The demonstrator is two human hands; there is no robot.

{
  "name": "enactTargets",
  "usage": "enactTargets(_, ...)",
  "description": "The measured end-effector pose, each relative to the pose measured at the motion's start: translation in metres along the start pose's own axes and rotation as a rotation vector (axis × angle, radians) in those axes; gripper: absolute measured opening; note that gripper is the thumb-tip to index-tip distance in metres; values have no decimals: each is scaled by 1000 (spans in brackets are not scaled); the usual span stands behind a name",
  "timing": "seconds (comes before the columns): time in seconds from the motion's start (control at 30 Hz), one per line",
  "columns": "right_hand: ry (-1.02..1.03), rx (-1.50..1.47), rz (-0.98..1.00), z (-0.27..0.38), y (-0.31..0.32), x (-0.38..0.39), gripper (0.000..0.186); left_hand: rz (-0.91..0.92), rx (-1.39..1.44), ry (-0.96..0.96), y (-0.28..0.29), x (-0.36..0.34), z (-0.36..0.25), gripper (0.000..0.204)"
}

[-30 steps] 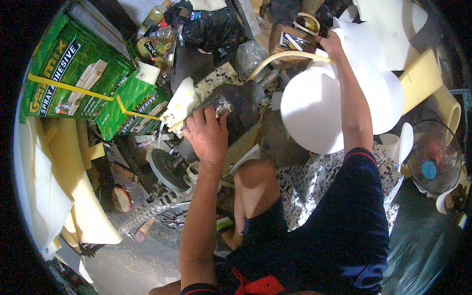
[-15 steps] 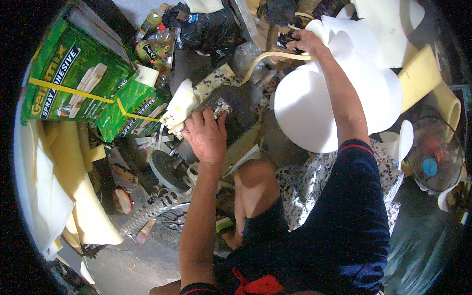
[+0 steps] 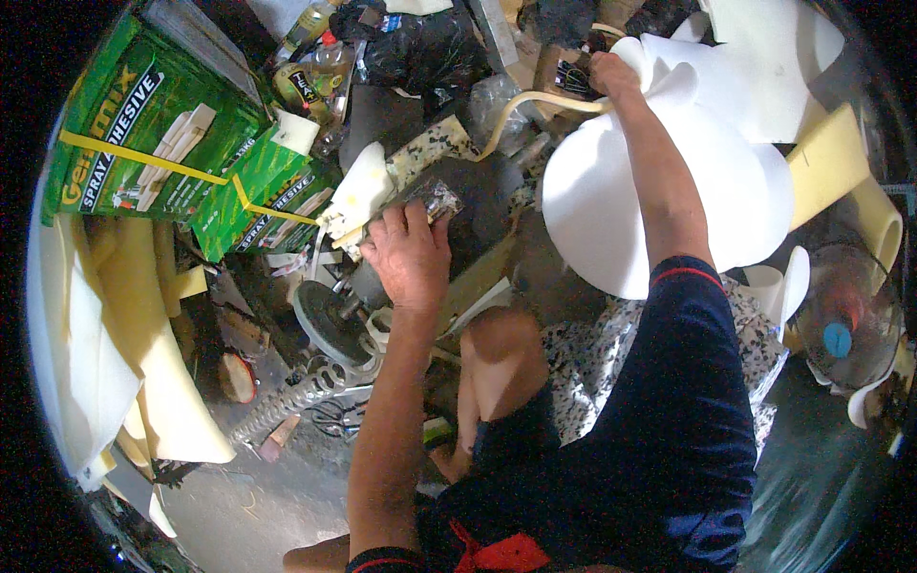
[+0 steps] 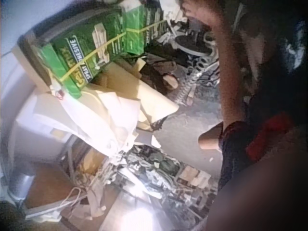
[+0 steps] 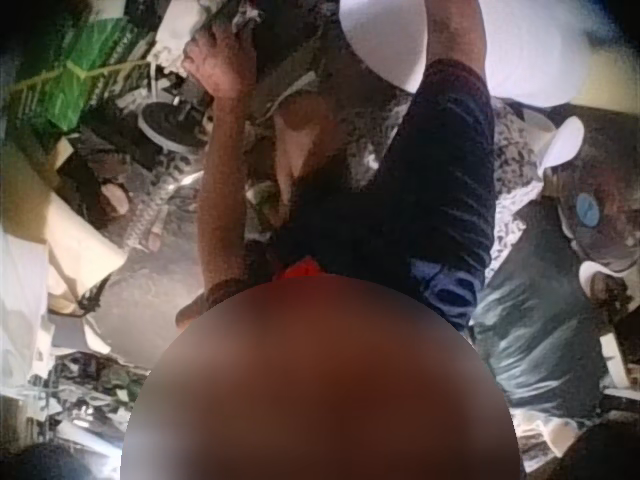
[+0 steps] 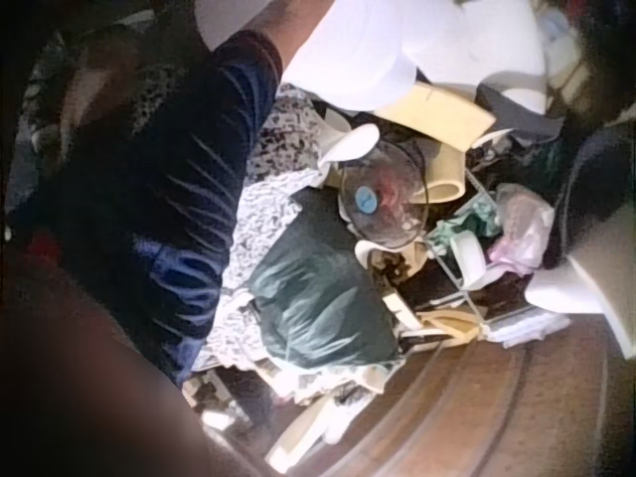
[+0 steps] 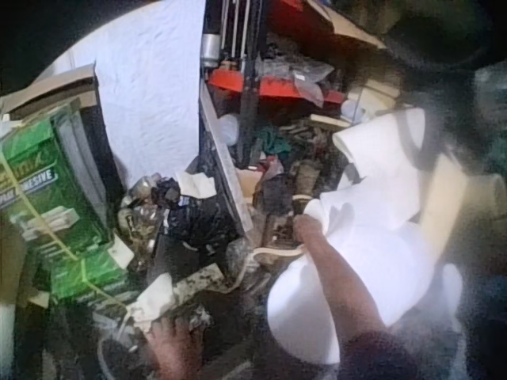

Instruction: The person sits on the floor and repairs a spray gun by wrapping its container with tape. They use scissors to cut the tape and a brush to clean the floor. The person also handles a wooden ring and a white circular object.

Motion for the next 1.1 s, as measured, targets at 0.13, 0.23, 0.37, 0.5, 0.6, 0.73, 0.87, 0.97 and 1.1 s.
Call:
enactTargets(0.13, -75, 38, 45, 6, 11, 10, 32, -12, -8, -10, 0, 0, 0, 33)
enactTargets(0.23, -73, 17, 25, 7, 14, 10, 34, -17, -5, -14, 0, 0, 0, 33)
enactTargets(0.37, -25, 53, 34, 1, 6, 0, 33, -17, -13, -18, 0, -1, 0, 34)
enactTargets(0.5, 153, 77, -124, -14, 3, -5, 36, -43, -15, -18, 2, -2, 0, 34)
enactTargets(0.6, 171, -187, -271, -25, 14, 4, 31, -25, -7, -13, 1, 0, 1, 35)
enactTargets(0.73, 163, -938, -291, -4, 57, 42, 21, -75, 18, -31, -1, 3, 4, 36)
enactTargets(0.87, 429, -1257, -226, 57, 127, 123, 24, -183, 200, -106, 8, 4, 6, 29)
enactTargets(0.97, 586, -1119, -164, 103, 168, 195, 31, 54, 556, -2, 26, 4, 23, 32)
enactTargets(1.1, 699, -1041, -154, 170, 190, 267, 31, 334, 1197, 318, 89, 46, 66, 35)
Point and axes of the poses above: each hand's wrist, its own x-axis away from the middle knuckle, its own y-axis out of the back of the hand, z = x × y, the point moved 3 cm from there along -x, towards the middle knuckle, and after that the axes turned 4 degrees about y, right-handed, at the moved point
